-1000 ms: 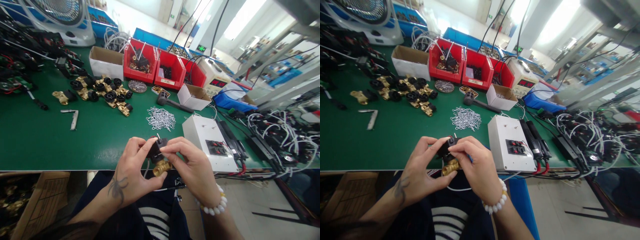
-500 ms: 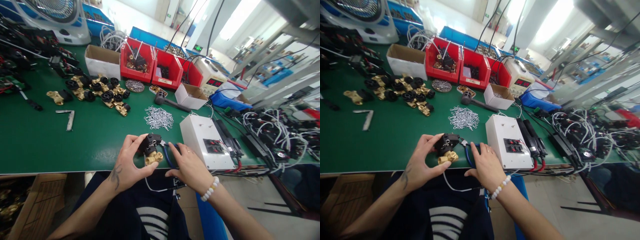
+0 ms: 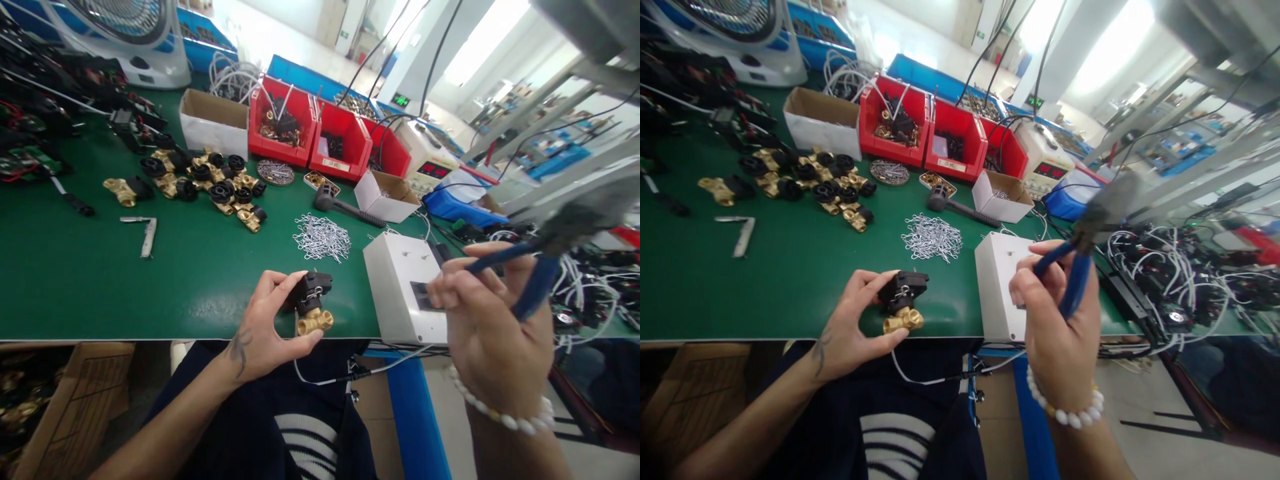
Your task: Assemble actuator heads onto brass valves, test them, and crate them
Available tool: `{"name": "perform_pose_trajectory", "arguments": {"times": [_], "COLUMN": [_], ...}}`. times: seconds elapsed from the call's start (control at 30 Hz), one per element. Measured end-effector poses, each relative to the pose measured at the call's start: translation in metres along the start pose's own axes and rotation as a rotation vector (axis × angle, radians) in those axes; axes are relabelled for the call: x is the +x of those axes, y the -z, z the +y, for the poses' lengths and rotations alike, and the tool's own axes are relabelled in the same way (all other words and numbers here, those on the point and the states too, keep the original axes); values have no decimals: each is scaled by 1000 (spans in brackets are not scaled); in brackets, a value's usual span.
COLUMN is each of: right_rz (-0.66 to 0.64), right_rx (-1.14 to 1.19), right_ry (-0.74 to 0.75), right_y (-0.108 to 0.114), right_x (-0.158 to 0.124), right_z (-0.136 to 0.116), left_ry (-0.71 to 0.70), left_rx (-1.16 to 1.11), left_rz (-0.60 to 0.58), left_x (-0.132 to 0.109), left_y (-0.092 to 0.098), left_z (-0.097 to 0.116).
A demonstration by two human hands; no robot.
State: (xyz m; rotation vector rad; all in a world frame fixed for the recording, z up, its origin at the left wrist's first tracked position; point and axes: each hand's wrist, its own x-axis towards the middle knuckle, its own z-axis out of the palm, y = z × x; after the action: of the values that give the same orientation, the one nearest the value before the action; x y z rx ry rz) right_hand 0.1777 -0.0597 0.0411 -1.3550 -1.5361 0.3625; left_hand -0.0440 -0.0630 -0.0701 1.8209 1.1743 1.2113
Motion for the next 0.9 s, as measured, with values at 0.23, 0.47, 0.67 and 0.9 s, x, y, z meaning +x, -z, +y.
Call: {"name": "perform_pose_trajectory", "arguments": {"times": [0.23, 0.47, 0.67, 0.9], "right_rz": [-614, -284, -273, -711], "right_rx": [-327, -160, -302, -367], "right_ry": [-5, 16, 54, 4], "right_y": [-4, -10, -8, -22], "right_x": [-3, -11, -11, -23], "right_z": [6, 10, 12, 16], "left_ry": [18, 16, -4, 10], "left_rx": [-5, -16, -42, -3], "left_rz": [-39, -45, -55, -65], "left_x": [1, 2, 2, 0], "left_y": [2, 3, 3, 2], "left_z": [2, 2, 0, 1]}}
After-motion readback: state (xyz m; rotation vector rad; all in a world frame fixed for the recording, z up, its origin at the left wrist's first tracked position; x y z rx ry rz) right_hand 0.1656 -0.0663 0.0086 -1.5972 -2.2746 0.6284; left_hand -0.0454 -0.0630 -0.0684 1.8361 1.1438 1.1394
